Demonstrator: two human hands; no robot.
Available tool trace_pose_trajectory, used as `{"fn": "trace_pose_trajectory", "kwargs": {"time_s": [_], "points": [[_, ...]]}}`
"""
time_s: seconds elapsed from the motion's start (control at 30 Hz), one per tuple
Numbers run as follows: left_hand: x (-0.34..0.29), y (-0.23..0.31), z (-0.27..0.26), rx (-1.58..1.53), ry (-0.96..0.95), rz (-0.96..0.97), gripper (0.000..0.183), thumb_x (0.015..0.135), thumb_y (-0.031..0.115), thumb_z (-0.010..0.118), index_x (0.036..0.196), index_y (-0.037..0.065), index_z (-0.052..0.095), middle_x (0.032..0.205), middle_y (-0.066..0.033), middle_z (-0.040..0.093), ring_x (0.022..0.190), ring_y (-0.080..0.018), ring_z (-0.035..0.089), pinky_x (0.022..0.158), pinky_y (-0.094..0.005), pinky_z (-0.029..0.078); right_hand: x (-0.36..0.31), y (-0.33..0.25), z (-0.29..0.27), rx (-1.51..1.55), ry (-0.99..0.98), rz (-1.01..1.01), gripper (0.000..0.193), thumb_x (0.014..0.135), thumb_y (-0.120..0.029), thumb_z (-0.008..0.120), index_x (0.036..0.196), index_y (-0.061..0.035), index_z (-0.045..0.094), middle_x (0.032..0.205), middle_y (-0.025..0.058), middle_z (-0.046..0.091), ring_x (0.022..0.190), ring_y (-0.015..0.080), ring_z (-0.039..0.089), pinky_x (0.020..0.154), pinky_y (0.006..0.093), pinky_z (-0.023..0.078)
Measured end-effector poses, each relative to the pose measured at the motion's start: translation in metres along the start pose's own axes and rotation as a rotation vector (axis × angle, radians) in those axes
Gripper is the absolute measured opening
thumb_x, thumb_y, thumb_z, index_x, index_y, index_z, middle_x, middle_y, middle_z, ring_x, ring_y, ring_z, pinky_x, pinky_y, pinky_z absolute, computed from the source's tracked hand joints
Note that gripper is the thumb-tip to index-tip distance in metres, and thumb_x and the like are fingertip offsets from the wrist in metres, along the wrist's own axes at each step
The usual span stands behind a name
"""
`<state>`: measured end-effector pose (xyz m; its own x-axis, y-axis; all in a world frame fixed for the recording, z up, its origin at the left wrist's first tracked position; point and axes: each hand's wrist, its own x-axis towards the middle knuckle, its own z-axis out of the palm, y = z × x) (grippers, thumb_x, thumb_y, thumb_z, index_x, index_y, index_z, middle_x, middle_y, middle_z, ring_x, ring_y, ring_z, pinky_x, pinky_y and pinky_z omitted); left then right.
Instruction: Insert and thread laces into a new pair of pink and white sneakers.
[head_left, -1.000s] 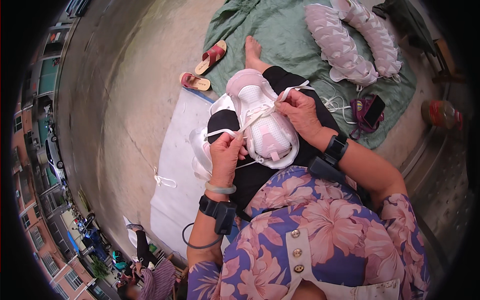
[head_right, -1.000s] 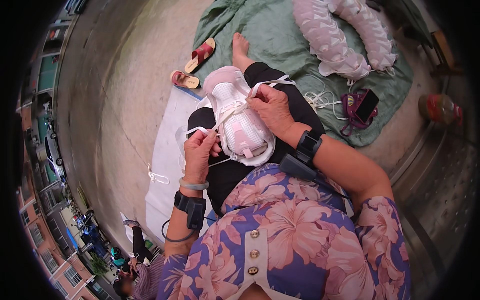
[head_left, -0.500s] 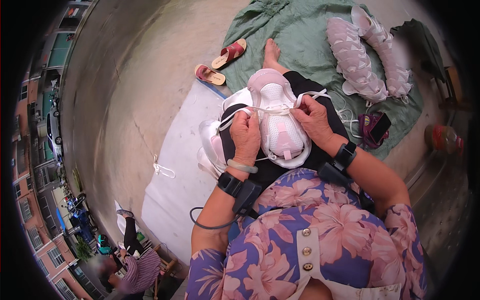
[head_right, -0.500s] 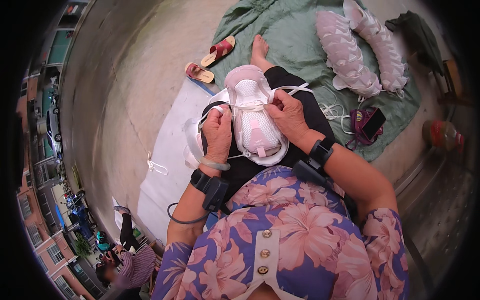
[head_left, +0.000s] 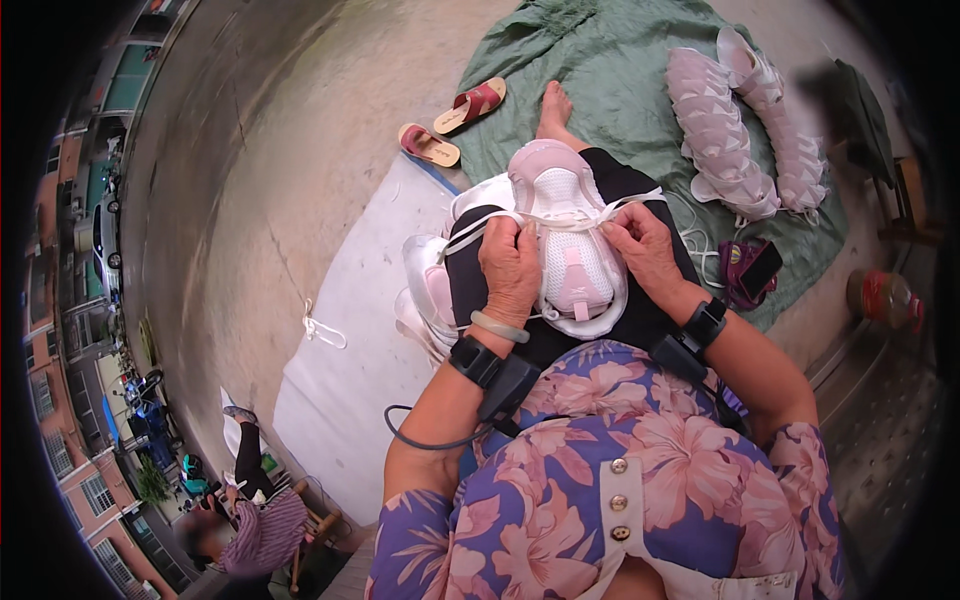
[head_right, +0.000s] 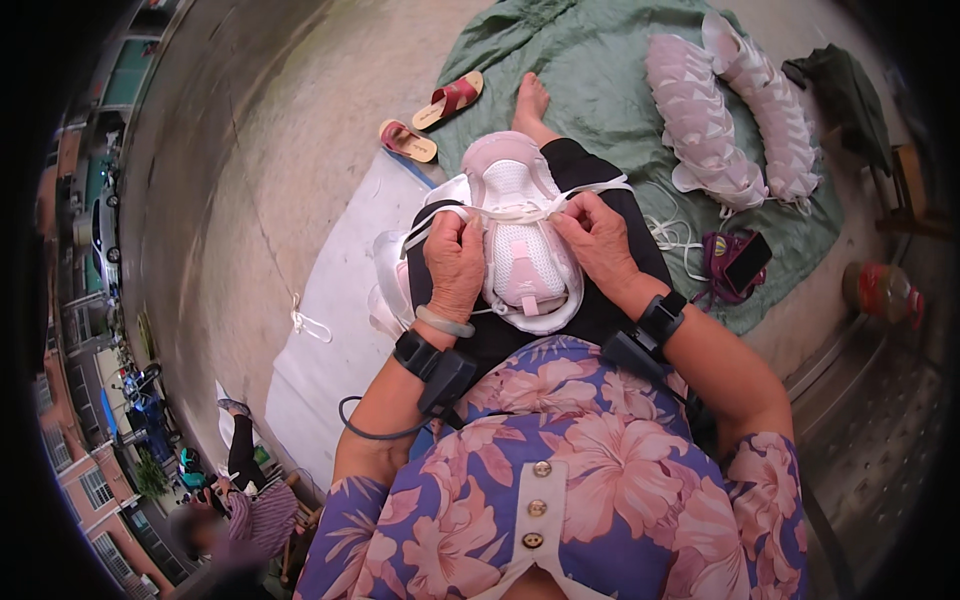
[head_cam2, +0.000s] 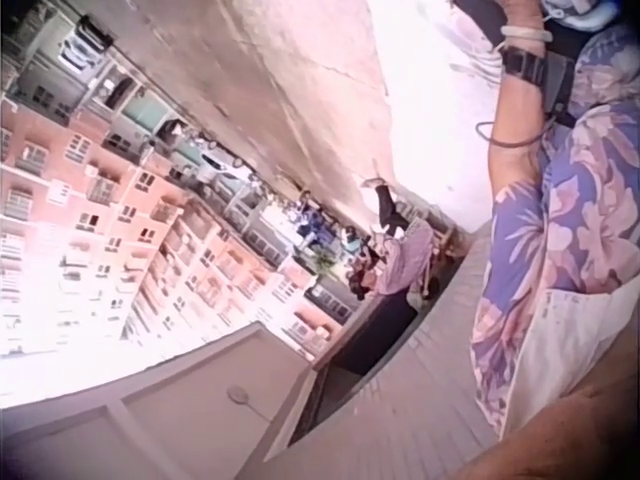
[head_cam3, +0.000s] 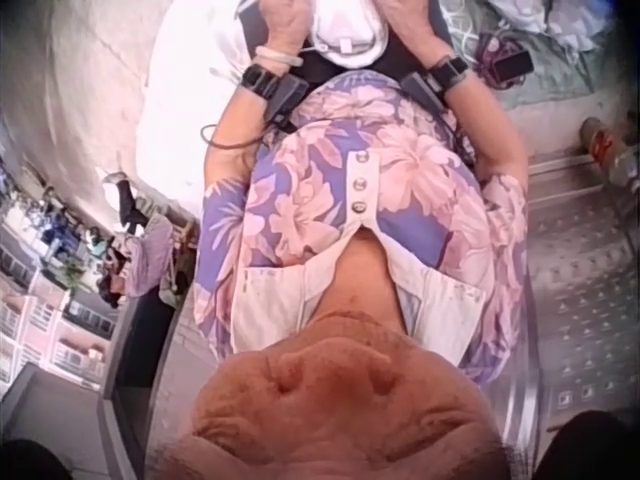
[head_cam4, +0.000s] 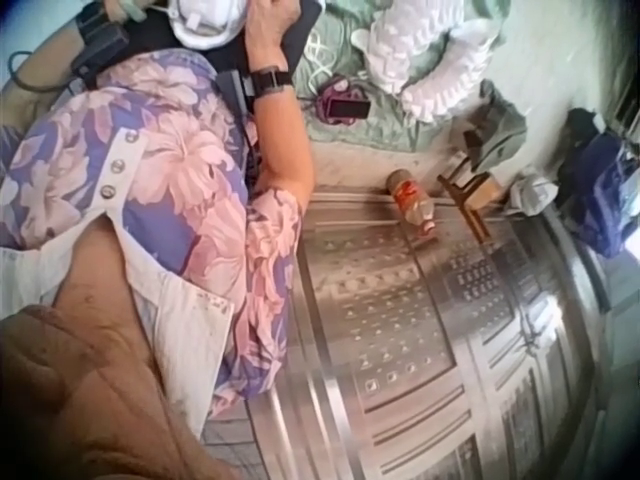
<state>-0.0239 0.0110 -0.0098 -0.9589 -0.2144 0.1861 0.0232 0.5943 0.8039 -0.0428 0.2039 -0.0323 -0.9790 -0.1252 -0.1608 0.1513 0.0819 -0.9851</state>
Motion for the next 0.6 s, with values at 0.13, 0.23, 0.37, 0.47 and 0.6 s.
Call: {"fn": "trace_pose_trajectory", "kwargs": {"time_s": [0.13,0.23,0.37,0.47,0.6], "points": [[0.001,0.008,0.001,0.14,-0.026,0.265,0.009,0.077,0.003,0.058,0.075,-0.001,0.05,0.071,-0.0137,0.049,0.065,-0.0307,0.051,0.06,-0.0361,0.041,-0.004,0.0,-0.006,-0.064,0.004,-0.015,0.017,0.083,-0.012,0.065,0.077,-0.0037,0.052,0.064,-0.0027,0.049,0.059,0.0045,0.043,0.052,0.0214,0.038],[0.005,0.01,0.0,0.128,-0.065,0.24,0.01,0.073,0.0,0.058,0.074,0.0,0.048,0.073,-0.0148,0.048,0.068,-0.0334,0.049,0.061,-0.0386,0.041,-0.006,-0.001,-0.007,-0.129,0.008,-0.062,0.017,0.083,-0.013,0.064,0.077,-0.003,0.052,0.062,-0.0012,0.05,0.058,0.0049,0.044,0.051,0.022,0.038],[0.002,0.006,0.001,0.122,-0.07,0.294,0.007,0.072,0.0,0.056,0.074,0.001,0.049,0.076,-0.0153,0.05,0.074,-0.0336,0.05,0.065,-0.0389,0.041,-0.004,-0.018,-0.003,-0.198,0.008,-0.12,0.017,0.083,-0.013,0.064,0.077,-0.0024,0.052,0.06,0.0007,0.05,0.055,0.0061,0.045,0.051,0.0234,0.039],[0.012,0.005,0.003,0.19,-0.133,0.342,0.007,0.072,0.001,0.056,0.074,0.001,0.05,0.075,-0.0143,0.05,0.074,-0.0338,0.05,0.066,-0.0387,0.041,0.001,-0.032,0.002,-0.224,0.004,-0.154,0.016,0.083,-0.013,0.063,0.077,-0.0025,0.053,0.059,0.0006,0.05,0.054,0.0067,0.046,0.05,0.0241,0.039],[0.011,0.001,0.002,0.232,-0.103,0.396,0.013,0.072,0.006,0.061,0.073,0.002,0.05,0.074,-0.013,0.05,0.071,-0.032,0.05,0.064,-0.0382,0.041,0.002,-0.03,0.003,-0.265,0.02,-0.187,0.015,0.083,-0.013,0.064,0.079,-0.0026,0.054,0.06,0.0009,0.051,0.053,0.0071,0.046,0.049,0.0244,0.039]]}}
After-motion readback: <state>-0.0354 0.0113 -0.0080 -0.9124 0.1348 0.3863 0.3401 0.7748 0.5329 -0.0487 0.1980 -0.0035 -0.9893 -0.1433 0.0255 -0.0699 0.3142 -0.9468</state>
